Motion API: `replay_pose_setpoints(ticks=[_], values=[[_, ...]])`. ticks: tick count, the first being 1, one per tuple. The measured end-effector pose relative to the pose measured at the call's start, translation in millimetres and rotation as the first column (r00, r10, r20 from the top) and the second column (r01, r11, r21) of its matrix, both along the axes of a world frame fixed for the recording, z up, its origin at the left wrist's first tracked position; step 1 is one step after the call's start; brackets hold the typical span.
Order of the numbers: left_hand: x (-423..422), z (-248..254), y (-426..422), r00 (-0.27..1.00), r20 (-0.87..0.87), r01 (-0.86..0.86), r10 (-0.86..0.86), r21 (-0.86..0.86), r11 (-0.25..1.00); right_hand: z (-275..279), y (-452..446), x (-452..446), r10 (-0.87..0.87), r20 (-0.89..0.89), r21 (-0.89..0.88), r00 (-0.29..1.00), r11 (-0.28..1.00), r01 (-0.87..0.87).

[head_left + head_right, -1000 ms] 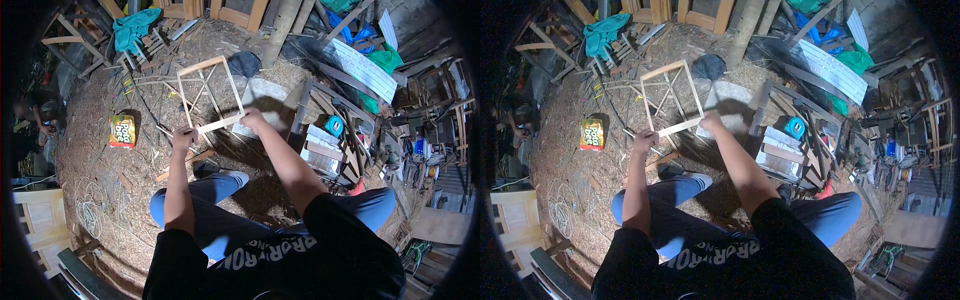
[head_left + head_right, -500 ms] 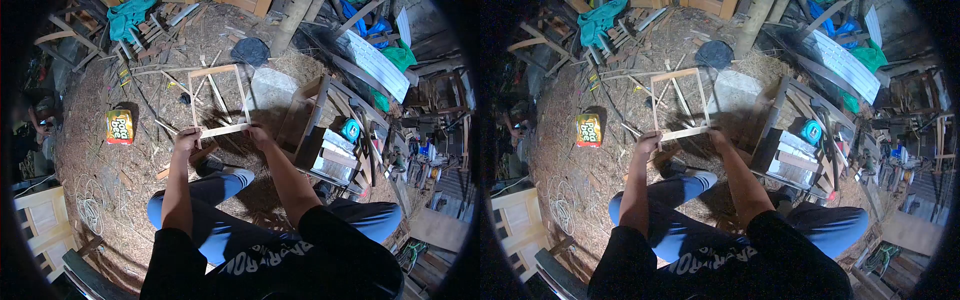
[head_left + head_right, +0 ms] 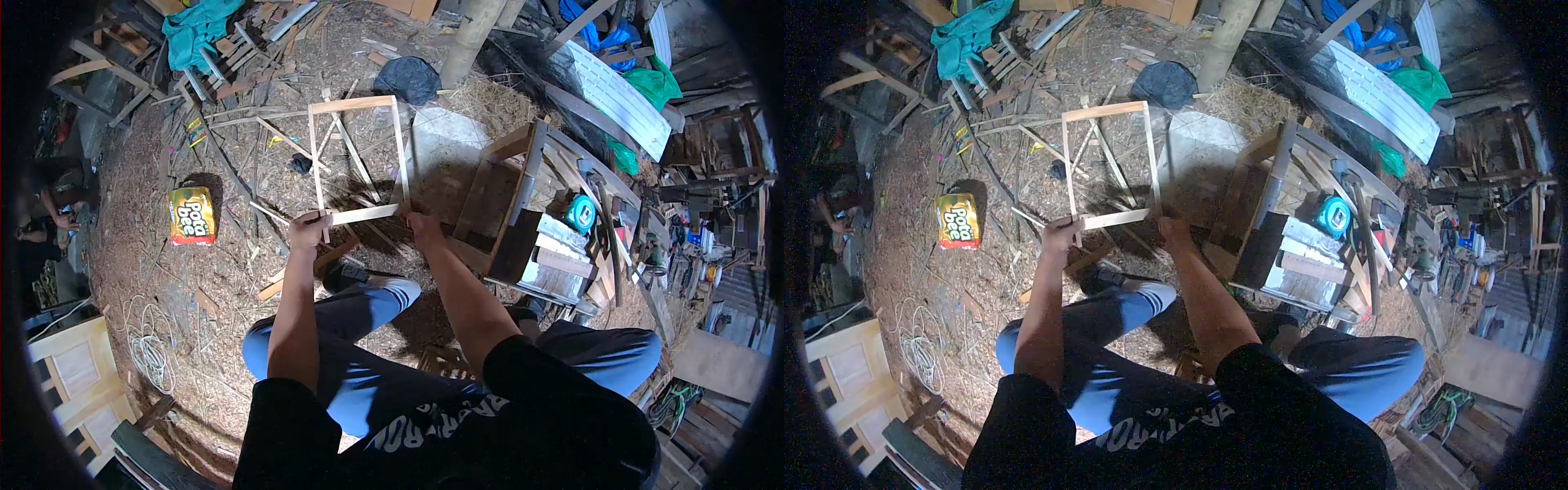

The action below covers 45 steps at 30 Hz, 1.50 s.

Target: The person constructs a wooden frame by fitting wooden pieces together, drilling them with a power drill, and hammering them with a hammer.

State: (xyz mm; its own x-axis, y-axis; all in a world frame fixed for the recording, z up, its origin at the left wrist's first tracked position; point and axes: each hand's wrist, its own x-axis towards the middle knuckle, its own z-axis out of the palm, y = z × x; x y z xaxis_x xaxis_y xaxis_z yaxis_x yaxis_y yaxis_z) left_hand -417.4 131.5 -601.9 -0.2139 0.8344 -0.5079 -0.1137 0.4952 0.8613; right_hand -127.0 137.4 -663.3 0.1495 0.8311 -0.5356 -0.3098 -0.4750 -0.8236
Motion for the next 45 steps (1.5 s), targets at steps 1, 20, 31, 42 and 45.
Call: replay_pose_setpoints(ticks=[1, 20, 31, 42, 45], values=[[2, 1, -1, 1.000, -0.017, -0.002, 0.002, 0.010, 1.000, -12, 3, 4, 0.038, 0.037, 0.070, 0.999, 0.997, -0.040], [-11, -1, 13, 0.996, -0.041, -0.075, 0.083, 0.165, 0.983, 38, 13, -8, 0.162, 0.090, 0.057, 0.983, 0.984, -0.167], [5, 13, 8, 0.996, -0.067, -0.045, 0.056, 0.157, 0.987, 38, 6, -2, 0.044, -0.031, 0.144, 0.999, 0.989, -0.039], [27, 39, 0, 0.976, -0.217, 0.031, -0.030, -0.002, 1.000, -13, -2, 5, -0.273, -0.152, 0.043, 0.950, 0.958, 0.282], [26, 36, 2, 0.982, -0.167, 0.070, -0.089, -0.113, 0.991, -22, -3, 9, -0.370, -0.135, -0.048, 0.919, 0.929, 0.367]])
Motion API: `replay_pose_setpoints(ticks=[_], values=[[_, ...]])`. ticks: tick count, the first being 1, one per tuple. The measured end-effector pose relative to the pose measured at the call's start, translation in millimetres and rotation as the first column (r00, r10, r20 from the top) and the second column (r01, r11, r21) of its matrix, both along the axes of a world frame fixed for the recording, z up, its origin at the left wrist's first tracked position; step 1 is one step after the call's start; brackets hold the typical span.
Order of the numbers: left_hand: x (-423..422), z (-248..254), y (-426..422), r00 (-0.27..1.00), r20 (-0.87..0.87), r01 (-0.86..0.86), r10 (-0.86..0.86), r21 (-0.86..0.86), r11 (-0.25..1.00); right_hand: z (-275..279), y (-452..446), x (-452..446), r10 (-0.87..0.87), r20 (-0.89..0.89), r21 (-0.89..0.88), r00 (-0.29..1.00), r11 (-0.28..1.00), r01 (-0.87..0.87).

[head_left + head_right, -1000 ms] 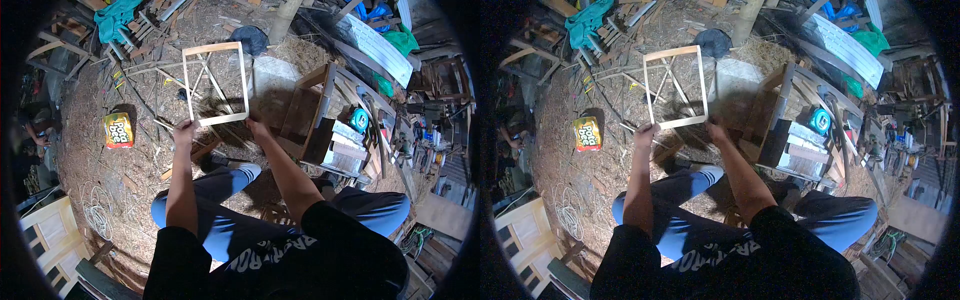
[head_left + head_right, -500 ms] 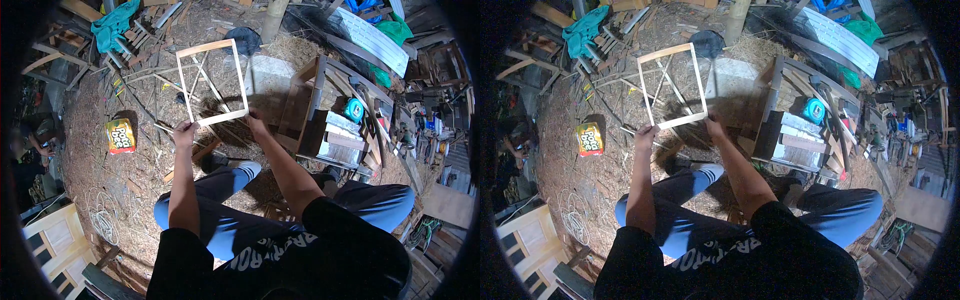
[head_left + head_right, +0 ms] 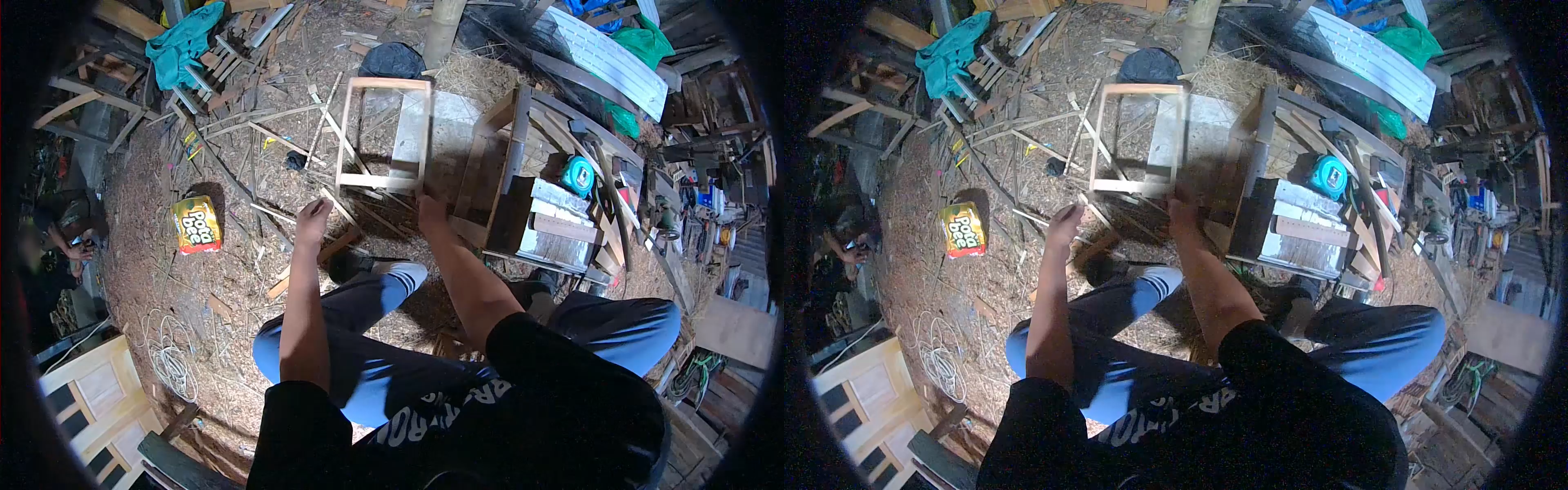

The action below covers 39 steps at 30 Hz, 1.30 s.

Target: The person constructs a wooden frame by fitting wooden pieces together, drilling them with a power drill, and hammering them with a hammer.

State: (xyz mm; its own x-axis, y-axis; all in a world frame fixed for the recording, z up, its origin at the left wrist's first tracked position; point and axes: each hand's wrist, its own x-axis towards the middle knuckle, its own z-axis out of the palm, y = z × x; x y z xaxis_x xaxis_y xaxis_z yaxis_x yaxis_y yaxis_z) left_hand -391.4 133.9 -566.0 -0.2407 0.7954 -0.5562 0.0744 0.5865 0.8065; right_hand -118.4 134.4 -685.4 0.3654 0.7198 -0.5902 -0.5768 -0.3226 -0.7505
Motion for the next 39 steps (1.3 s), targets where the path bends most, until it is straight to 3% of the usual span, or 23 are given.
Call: replay_pose_setpoints(ticks=[2, 5, 8, 10, 13, 17, 20, 23, 26, 29, 32, 33, 36, 38, 39], values=[[0, -5, -1, 0.995, -0.029, 0.097, -0.097, -0.008, 0.995, 8, 1, 1, -0.049, 0.044, 0.000, 0.998, 0.999, 0.049], [3, 0, 0, 0.982, -0.045, 0.179, -0.182, -0.049, 0.983, -49, 7, 8, -0.050, 0.209, 0.026, 0.977, 0.999, 0.045], [5, 3, 0, 0.979, -0.064, 0.189, -0.194, -0.087, 0.978, -51, 7, 7, -0.095, 0.117, 0.082, 0.988, 0.993, 0.086], [3, -3, -1, 0.972, -0.091, 0.211, -0.215, -0.053, 0.976, -58, 9, 8, -0.024, 0.234, -0.003, 0.972, 1.000, 0.026], [0, -9, -1, 0.963, -0.113, 0.240, -0.244, -0.049, 0.970, -30, 1, 11, 0.049, 0.117, -0.109, 0.992, 0.993, -0.036], [6, 8, -1, 0.919, -0.200, 0.339, -0.339, -0.035, 0.940, -26, -1, 12, 0.017, 0.140, -0.136, 0.990, 0.991, 0.002], [8, 17, 3, 0.889, -0.240, 0.390, -0.390, -0.047, 0.920, -78, 3, 11, 0.066, 0.606, -0.166, 0.793, 0.985, 0.045], [5, 2, 1, 0.899, -0.236, 0.372, -0.370, -0.035, 0.927, 7, 2, 13, 0.396, 0.689, -0.417, 0.607, 0.902, -0.115], [5, 2, 1, 0.891, -0.241, 0.388, -0.385, -0.038, 0.921, -22, 3, 6, 0.266, 0.642, -0.278, 0.719, 0.955, -0.105], [6, 7, 1, 0.897, -0.225, 0.377, -0.379, -0.053, 0.925, -68, 8, 7, 0.375, 0.742, -0.349, 0.556, 0.924, -0.157], [12, 18, 2, 0.910, -0.229, 0.333, -0.346, -0.096, 0.938, -27, 3, 2, 0.422, 0.792, -0.356, 0.442, 0.906, -0.227], [13, 21, 4, 0.904, -0.236, 0.343, -0.356, -0.093, 0.935, -27, 6, -1, 0.309, 0.836, -0.242, 0.454, 0.949, -0.201], [20, 30, 4, 0.921, -0.242, 0.319, -0.305, 0.019, 0.948, -7, 8, -10, 0.247, 0.902, -0.199, 0.353, 0.966, -0.167], [26, 46, 7, 0.920, -0.247, 0.323, -0.305, 0.032, 0.946, 30, 11, -15, 0.229, 0.890, -0.175, 0.395, 0.970, -0.168], [29, 49, 9, 0.922, -0.253, 0.313, -0.291, 0.047, 0.949, 49, 12, -15, 0.217, 0.844, -0.137, 0.490, 0.971, -0.194]])
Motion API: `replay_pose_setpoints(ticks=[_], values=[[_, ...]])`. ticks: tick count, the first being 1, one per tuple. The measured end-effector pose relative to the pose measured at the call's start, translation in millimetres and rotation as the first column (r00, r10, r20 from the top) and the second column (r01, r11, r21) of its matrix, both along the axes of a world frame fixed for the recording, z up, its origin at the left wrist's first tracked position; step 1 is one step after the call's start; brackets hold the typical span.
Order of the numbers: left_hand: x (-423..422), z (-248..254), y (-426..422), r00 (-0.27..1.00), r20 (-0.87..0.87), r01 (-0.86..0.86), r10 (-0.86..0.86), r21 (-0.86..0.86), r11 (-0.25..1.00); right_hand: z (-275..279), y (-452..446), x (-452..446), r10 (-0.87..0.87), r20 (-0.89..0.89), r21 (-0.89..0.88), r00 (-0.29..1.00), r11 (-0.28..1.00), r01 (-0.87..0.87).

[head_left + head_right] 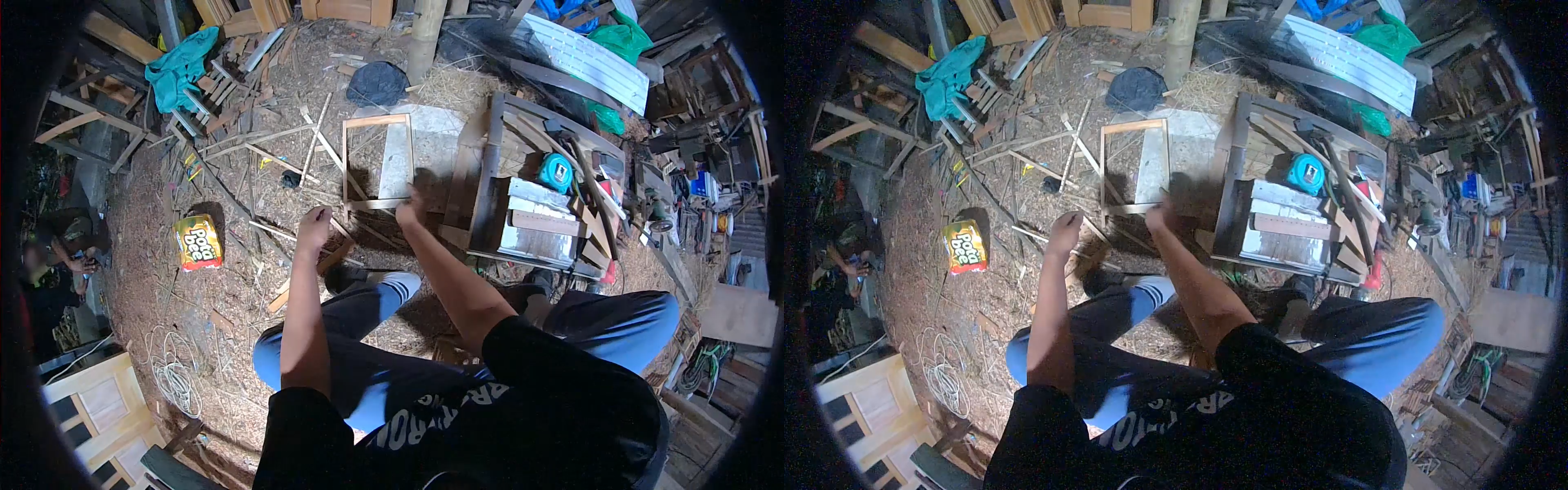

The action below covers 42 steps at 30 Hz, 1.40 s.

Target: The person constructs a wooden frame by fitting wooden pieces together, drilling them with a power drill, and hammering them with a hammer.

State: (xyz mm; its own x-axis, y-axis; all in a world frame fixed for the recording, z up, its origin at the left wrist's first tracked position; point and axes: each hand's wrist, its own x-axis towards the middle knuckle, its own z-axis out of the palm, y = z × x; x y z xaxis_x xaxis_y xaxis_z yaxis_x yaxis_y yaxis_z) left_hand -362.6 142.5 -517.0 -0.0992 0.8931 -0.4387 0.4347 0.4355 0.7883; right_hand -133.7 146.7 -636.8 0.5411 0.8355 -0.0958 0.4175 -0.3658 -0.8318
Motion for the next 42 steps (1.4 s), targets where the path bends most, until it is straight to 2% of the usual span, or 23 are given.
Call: replay_pose_setpoints(ticks=[2, 3, 6, 7, 11, 14, 16, 18, 20, 23, 24, 26, 28, 30, 32, 35, 38, 39, 41, 42], values=[[3, 3, 3, 1.000, -0.003, -0.021, 0.021, 0.035, 0.999, 28, 2, -1, 0.015, -0.221, 0.035, 0.975, 0.999, -0.007], [9, 11, 2, 1.000, -0.003, 0.009, -0.008, 0.202, 0.979, 37, 3, -4, 0.032, -0.228, 0.085, 0.973, 0.996, -0.012], [26, 41, 2, 1.000, 0.001, -0.025, 0.025, 0.148, 0.989, 78, 2, 4, 0.098, -0.367, 0.102, 0.925, 0.993, -0.065], [26, 36, 5, 1.000, 0.018, 0.004, -0.008, 0.208, 0.978, 92, 1, 5, 0.106, -0.317, 0.083, 0.943, 0.993, -0.083], [47, 52, 6, 0.998, -0.028, 0.062, -0.055, 0.341, 0.938, 136, 6, 24, 0.184, -0.507, 0.204, 0.842, 0.975, -0.091], [77, 82, 8, 0.979, -0.159, 0.179, -0.123, 0.408, 0.895, 213, -7, 63, 0.297, -0.496, 0.316, 0.816, 0.937, -0.149], [108, 109, 3, 0.980, -0.108, 0.200, -0.169, 0.463, 0.863, 262, -22, 100, 0.321, -0.603, 0.313, 0.731, 0.937, -0.154], [143, 140, -1, 0.975, -0.106, 0.222, -0.195, 0.496, 0.840, 303, -39, 144, 0.351, -0.604, 0.313, 0.716, 0.930, -0.192], [180, 178, -10, 0.956, -0.075, 0.279, -0.283, 0.525, 0.804, 333, -56, 190, 0.379, -0.562, 0.353, 0.735, 0.914, -0.202], [230, 196, -11, 0.924, -0.047, 0.330, -0.380, 0.602, 0.727, 346, -69, 275, 0.423, -0.483, 0.369, 0.766, 0.892, -0.260], [244, 198, -9, 0.916, -0.087, 0.355, -0.391, 0.629, 0.692, 347, -72, 302, 0.433, -0.470, 0.356, 0.769, 0.890, -0.283], [272, 194, -6, 0.900, -0.164, 0.403, -0.404, 0.669, 0.625, 373, -87, 334, 0.295, -0.430, 0.267, 0.853, 0.944, -0.192], [295, 198, -1, 0.901, -0.128, 0.390, -0.415, 0.661, 0.642, 360, -77, 387, 0.435, -0.355, 0.339, 0.828, 0.885, -0.319], [315, 190, 17, 0.906, -0.120, 0.380, -0.405, 0.654, 0.655, 343, -61, 425, 0.388, -0.373, 0.308, 0.843, 0.909, -0.282], [333, 175, 43, 0.921, -0.133, 0.338, -0.366, 0.740, 0.582, 317, -40, 456, 0.414, -0.324, 0.306, 0.851, 0.897, -0.320], [357, 161, 100, 0.934, -0.159, 0.316, -0.319, 0.783, 0.535, 292, 6, 488, 0.387, 0.042, 0.261, 0.921, 0.886, -0.384], [378, 151, 154, 0.925, -0.034, 0.282, -0.379, 0.729, 0.624, 275, 50, 499, 0.349, 0.209, 0.151, 0.913, 0.911, -0.383], [385, 139, 169, 0.928, 0.009, 0.265, -0.371, 0.686, 0.678, 269, 63, 502, 0.378, 0.192, 0.129, 0.906, 0.905, -0.405], [391, 120, 185, 0.936, 0.089, 0.226, -0.339, 0.586, 0.778, 262, 78, 505, 0.419, 0.284, 0.095, 0.862, 0.883, -0.460], [394, 112, 187, 0.944, 0.081, 0.218, -0.319, 0.573, 0.790, 256, 85, 507, 0.441, 0.328, 0.074, 0.835, 0.870, -0.488]])
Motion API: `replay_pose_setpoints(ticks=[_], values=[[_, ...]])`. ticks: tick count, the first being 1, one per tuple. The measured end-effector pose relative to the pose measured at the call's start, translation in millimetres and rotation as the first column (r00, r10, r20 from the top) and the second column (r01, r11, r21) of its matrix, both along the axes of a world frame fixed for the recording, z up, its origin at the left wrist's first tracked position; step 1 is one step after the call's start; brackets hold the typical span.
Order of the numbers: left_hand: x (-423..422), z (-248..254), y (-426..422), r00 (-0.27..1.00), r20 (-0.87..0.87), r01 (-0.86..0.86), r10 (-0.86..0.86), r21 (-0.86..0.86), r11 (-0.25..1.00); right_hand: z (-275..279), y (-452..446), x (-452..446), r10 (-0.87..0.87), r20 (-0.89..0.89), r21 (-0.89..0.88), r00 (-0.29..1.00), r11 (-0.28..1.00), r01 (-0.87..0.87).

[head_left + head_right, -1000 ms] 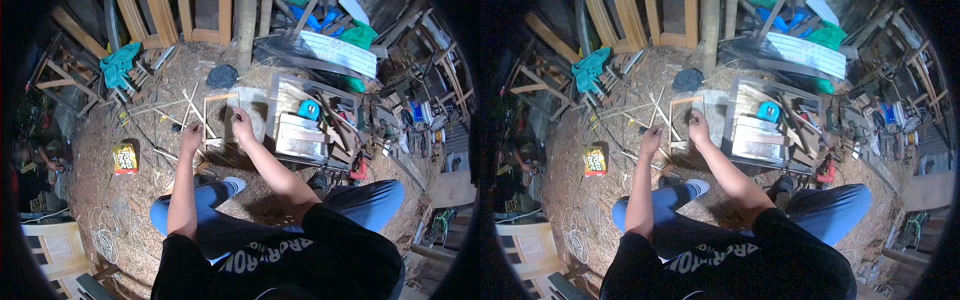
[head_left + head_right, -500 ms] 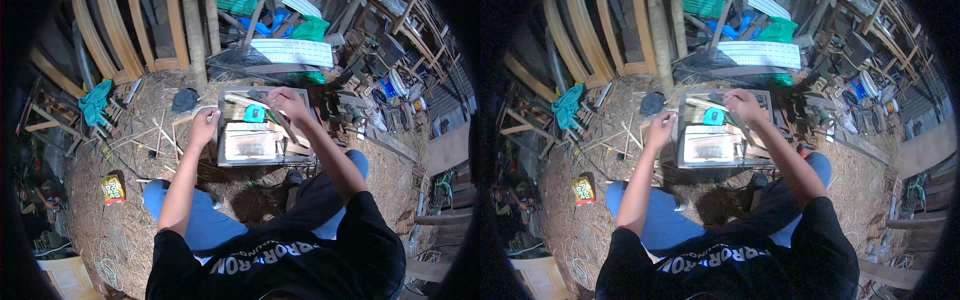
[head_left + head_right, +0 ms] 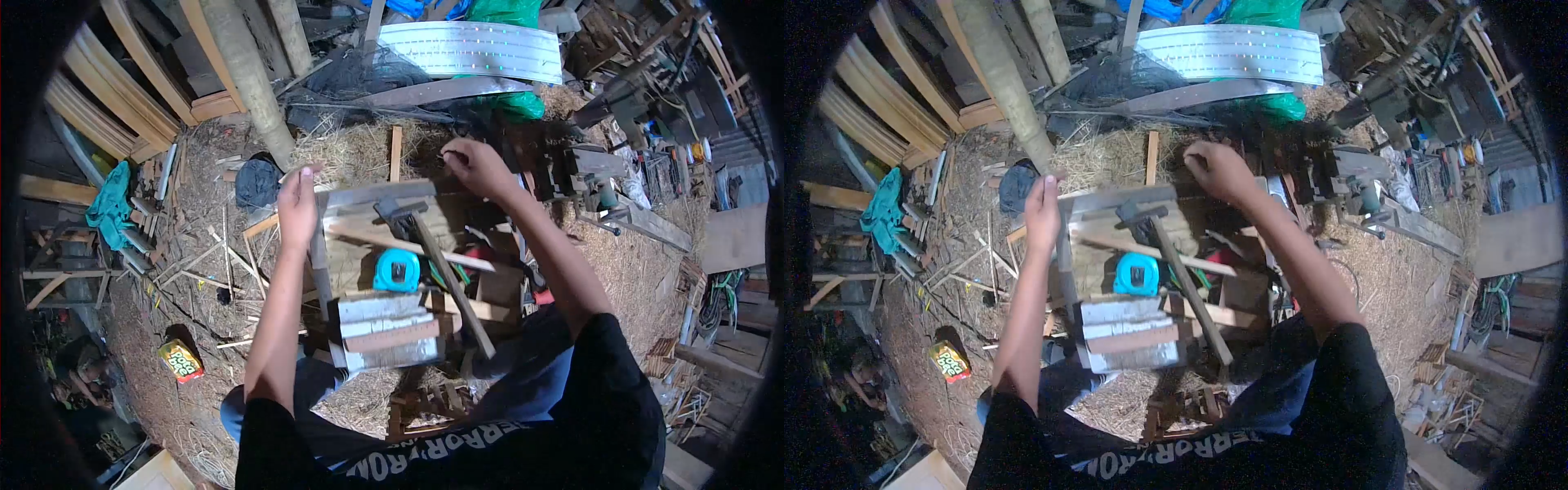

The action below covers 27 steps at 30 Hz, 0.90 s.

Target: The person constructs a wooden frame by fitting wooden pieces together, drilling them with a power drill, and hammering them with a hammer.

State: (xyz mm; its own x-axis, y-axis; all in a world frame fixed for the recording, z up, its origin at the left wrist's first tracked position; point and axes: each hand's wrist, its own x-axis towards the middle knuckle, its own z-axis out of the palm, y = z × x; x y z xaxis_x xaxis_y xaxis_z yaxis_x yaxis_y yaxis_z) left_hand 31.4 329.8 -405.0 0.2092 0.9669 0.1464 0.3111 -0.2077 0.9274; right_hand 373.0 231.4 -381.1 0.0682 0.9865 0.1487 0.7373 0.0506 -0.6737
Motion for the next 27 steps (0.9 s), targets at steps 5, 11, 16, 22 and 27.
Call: replay_pose_setpoints(ticks=[5, 11, 16, 22, 27], values=[[8, -5, -11, 0.988, -0.106, -0.133, 0.117, -0.166, 0.977, -12, 1, -2, -0.040, 0.083, -0.299, 0.996, 0.952, 0.063], [24, 3, -10, 0.859, -0.489, -0.130, 0.154, 0.083, 0.988, -15, 13, 6, -0.072, -0.028, -0.383, 0.997, 0.922, 0.056], [21, 0, -10, 0.880, -0.456, -0.137, 0.136, 0.031, 0.990, -27, 14, 17, -0.244, -0.181, -0.407, 0.953, 0.901, 0.153], [17, -4, -8, 0.887, -0.457, -0.079, 0.069, -0.004, 0.997, -26, 9, 32, -0.433, -0.811, -0.367, 0.393, 0.900, 0.234], [19, 0, 15, 0.925, -0.362, 0.035, -0.117, -0.226, 0.974, -7, -33, 51, -0.481, -0.673, -0.287, 0.563, 0.870, 0.401]])
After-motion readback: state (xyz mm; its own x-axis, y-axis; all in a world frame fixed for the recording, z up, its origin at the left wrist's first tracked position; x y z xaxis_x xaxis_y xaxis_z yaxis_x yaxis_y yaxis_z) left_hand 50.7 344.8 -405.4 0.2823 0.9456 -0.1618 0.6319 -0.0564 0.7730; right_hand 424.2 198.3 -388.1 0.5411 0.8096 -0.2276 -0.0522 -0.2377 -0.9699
